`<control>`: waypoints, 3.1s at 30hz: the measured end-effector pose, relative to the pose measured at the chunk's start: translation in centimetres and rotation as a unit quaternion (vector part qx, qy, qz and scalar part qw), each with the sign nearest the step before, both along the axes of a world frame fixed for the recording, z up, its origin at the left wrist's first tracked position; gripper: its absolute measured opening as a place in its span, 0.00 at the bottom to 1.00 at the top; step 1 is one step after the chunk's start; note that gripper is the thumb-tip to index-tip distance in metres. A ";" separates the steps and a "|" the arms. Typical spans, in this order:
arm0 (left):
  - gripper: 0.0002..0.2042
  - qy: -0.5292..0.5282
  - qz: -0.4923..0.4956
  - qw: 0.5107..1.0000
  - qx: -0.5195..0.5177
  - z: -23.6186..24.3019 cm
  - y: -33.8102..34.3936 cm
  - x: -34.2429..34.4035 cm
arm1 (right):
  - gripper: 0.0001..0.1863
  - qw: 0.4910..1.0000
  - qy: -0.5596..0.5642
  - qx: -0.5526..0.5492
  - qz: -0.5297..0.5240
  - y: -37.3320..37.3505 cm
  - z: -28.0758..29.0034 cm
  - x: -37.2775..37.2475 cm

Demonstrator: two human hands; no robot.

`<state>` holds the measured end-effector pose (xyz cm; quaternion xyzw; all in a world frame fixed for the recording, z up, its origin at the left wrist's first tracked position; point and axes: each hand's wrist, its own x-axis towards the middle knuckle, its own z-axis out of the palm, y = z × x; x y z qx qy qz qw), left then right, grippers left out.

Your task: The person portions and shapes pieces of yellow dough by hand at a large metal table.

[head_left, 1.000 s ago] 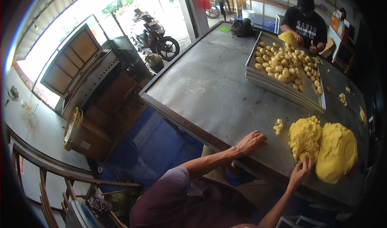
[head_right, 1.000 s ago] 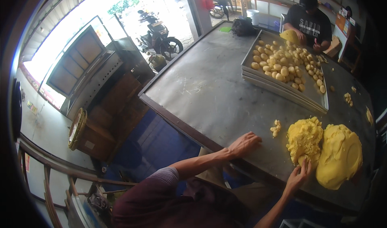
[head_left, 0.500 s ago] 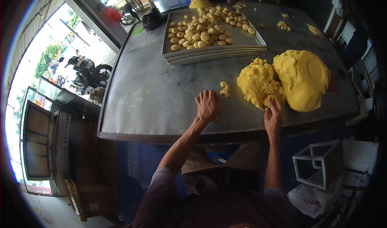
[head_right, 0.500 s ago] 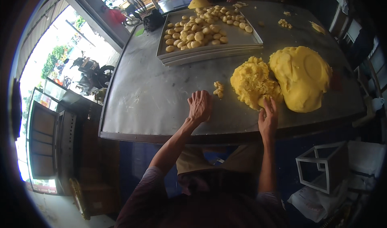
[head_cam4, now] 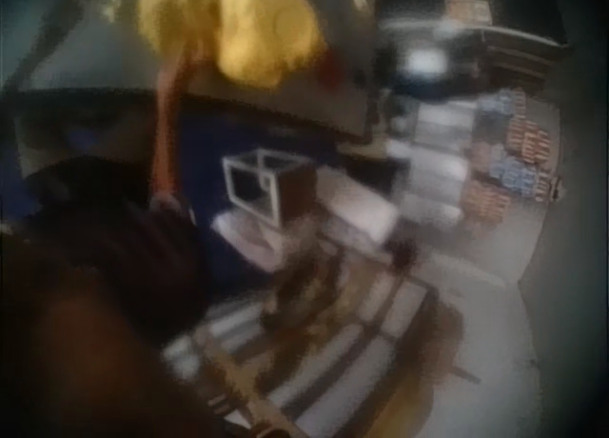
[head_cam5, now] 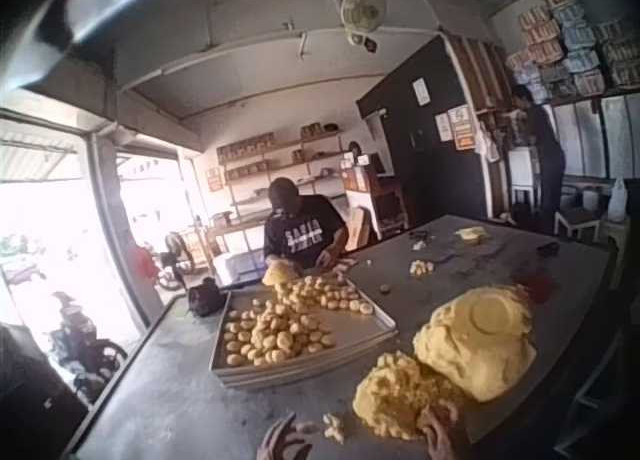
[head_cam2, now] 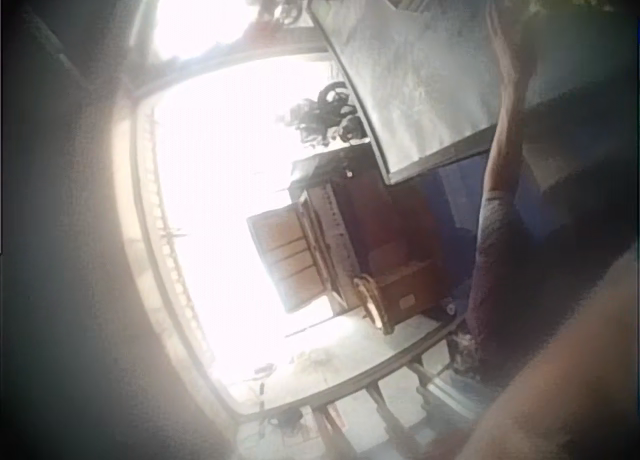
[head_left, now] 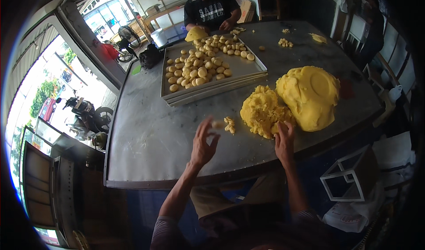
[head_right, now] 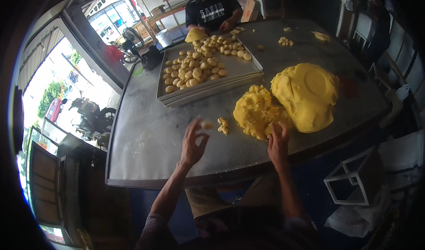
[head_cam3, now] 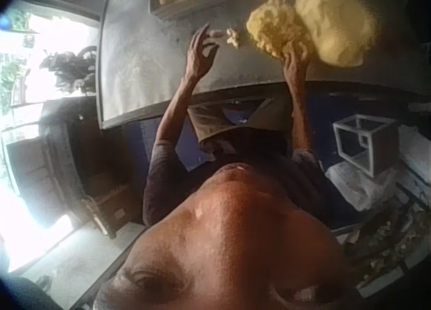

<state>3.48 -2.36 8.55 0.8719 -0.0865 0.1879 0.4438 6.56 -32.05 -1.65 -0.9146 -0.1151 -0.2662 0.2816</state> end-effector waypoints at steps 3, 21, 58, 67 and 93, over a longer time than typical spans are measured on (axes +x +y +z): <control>0.15 -0.086 0.090 0.992 -0.022 -2.0 0.6 5.3 | 0.29 0.998 -0.021 -0.056 -0.015 -0.6 -0.8 0.7; 0.13 0.018 0.097 0.978 0.182 -10.6 2.3 5.1 | 0.22 0.984 0.152 -0.090 0.034 -1.5 2.4 1.7; 0.19 0.010 -0.015 0.991 0.129 -8.0 2.2 -2.3 | 0.25 0.992 0.086 -0.093 -0.014 -3.5 -0.7 3.6; 0.14 -0.017 -0.005 0.958 0.287 -6.0 -0.5 -0.6 | 0.25 0.986 0.164 -0.040 -0.010 -1.5 1.6 -0.4; 0.18 0.038 0.105 0.938 0.327 -10.2 -2.8 2.0 | 0.23 0.989 0.129 -0.069 -0.015 -2.5 0.3 -2.1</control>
